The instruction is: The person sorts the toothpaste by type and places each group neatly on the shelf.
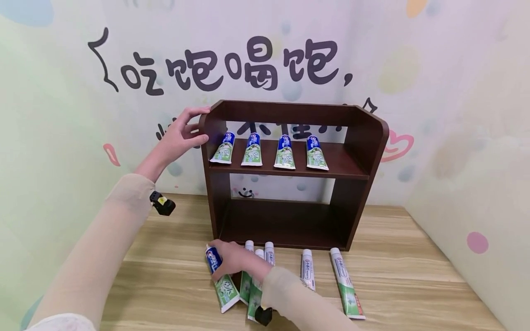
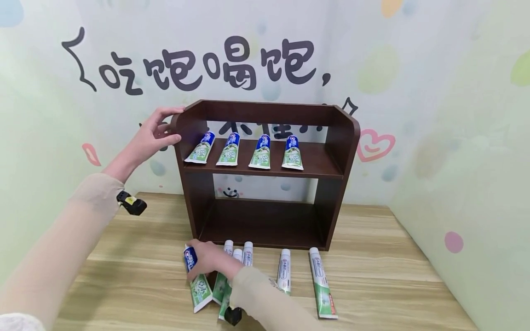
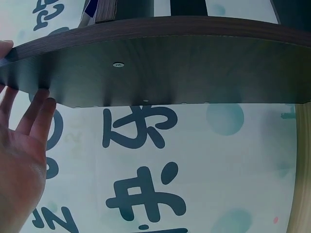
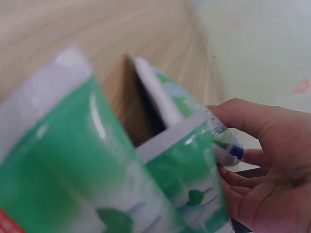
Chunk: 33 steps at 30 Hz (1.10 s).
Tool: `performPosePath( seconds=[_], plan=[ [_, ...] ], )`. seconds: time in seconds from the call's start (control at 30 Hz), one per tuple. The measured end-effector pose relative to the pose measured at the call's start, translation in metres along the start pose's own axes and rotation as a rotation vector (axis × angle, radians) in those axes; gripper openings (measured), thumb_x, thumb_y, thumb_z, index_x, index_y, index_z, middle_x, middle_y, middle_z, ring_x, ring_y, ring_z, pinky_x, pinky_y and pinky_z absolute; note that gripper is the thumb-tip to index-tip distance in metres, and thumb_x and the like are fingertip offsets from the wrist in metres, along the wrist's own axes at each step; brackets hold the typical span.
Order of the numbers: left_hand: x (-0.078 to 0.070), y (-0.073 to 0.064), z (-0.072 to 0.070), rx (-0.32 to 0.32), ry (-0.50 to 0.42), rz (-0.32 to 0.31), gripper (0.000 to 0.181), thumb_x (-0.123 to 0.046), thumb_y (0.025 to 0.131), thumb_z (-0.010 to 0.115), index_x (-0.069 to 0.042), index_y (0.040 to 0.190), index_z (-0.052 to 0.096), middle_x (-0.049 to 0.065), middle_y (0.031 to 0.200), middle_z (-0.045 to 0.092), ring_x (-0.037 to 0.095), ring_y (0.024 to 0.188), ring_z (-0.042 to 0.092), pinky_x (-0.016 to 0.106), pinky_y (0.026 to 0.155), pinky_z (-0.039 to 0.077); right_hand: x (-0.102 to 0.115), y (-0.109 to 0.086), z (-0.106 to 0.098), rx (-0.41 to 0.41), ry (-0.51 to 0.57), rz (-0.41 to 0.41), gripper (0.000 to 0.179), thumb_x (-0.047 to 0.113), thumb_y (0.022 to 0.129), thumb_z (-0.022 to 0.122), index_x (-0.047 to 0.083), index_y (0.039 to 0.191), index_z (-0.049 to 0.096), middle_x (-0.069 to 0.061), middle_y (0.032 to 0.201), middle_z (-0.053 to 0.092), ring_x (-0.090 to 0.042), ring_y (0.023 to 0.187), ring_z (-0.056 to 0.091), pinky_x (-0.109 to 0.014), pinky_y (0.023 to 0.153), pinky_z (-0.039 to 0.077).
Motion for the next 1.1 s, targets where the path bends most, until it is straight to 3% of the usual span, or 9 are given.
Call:
performPosePath(
  seconds=[0.1, 0.2, 0.3, 0.47, 0.63, 0.87, 1.1],
  plan=[
    [0.001, -0.001, 0.001, 0.005, -0.003, 0.000, 0.060, -0.005, 0.093, 0.063, -0.020, 0.146, 0.041, -0.002, 0.159, 0.034, 0.036, 0.129, 0.052, 0.014, 0.089, 0.052, -0.007, -0.004, 0.001, 0.002, 0.177, 0.025, 0.087, 0.015, 0.073, 0.087, 0.015, 0.147, 0.040, -0.008, 0.114, 0.063, -0.012, 0.074, 0.062, -0.026, 0.055, 0.054],
    [0.001, -0.001, 0.002, 0.003, -0.007, 0.001, 0.060, -0.005, 0.093, 0.063, -0.019, 0.146, 0.041, -0.002, 0.160, 0.034, 0.036, 0.130, 0.051, 0.014, 0.090, 0.052, -0.013, -0.009, -0.001, -0.024, 0.315, 0.044, 0.084, 0.014, 0.072, 0.087, 0.007, 0.143, 0.043, -0.009, 0.103, 0.064, -0.014, 0.067, 0.062, -0.029, 0.055, 0.055],
    [0.001, -0.001, 0.002, 0.000, -0.006, 0.001, 0.060, -0.005, 0.093, 0.063, -0.020, 0.146, 0.041, -0.002, 0.159, 0.034, 0.036, 0.130, 0.051, 0.014, 0.089, 0.052, -0.019, -0.013, -0.006, -0.069, 0.418, 0.064, 0.073, 0.017, 0.073, 0.087, 0.003, 0.134, 0.050, -0.007, 0.097, 0.063, -0.014, 0.070, 0.062, -0.031, 0.059, 0.057],
    [0.001, -0.001, 0.001, -0.004, 0.000, 0.000, 0.060, -0.005, 0.093, 0.063, -0.020, 0.146, 0.041, -0.001, 0.159, 0.035, 0.036, 0.129, 0.052, 0.014, 0.088, 0.052, -0.025, -0.018, -0.016, -0.151, 0.486, 0.048, 0.061, 0.022, 0.077, 0.085, 0.003, 0.126, 0.054, -0.005, 0.093, 0.065, -0.014, 0.070, 0.061, -0.029, 0.061, 0.056],
    [0.001, -0.002, 0.001, -0.009, 0.003, -0.003, 0.060, -0.006, 0.093, 0.064, -0.020, 0.146, 0.041, 0.000, 0.159, 0.034, 0.036, 0.129, 0.052, 0.014, 0.087, 0.052, -0.029, -0.021, -0.023, -0.183, 0.532, -0.007, 0.057, 0.026, 0.083, 0.079, 0.009, 0.129, 0.051, -0.003, 0.087, 0.067, -0.016, 0.063, 0.059, -0.027, 0.056, 0.050],
    [0.000, -0.001, 0.001, -0.004, -0.005, 0.005, 0.060, -0.006, 0.093, 0.063, -0.020, 0.147, 0.041, -0.001, 0.159, 0.034, 0.036, 0.129, 0.052, 0.013, 0.089, 0.052, -0.031, -0.028, -0.025, -0.148, 0.626, -0.029, 0.060, 0.031, 0.092, 0.069, 0.011, 0.141, 0.041, -0.006, 0.098, 0.065, -0.014, 0.074, 0.064, -0.031, 0.057, 0.056],
    [0.002, 0.000, 0.000, -0.006, -0.010, 0.022, 0.059, -0.003, 0.092, 0.063, -0.019, 0.146, 0.043, 0.000, 0.159, 0.035, 0.032, 0.126, 0.055, 0.014, 0.088, 0.052, -0.032, -0.039, -0.027, -0.115, 0.819, -0.022, 0.074, 0.022, 0.088, 0.073, 0.013, 0.149, 0.032, -0.010, 0.117, 0.060, -0.015, 0.082, 0.062, -0.031, 0.062, 0.056]
  ],
)
Point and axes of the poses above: each hand's wrist, its own y-axis towards the middle knuckle, its own z-axis out of the palm, x = y × z, the point moved 7 cm from there along y, towards the middle knuckle
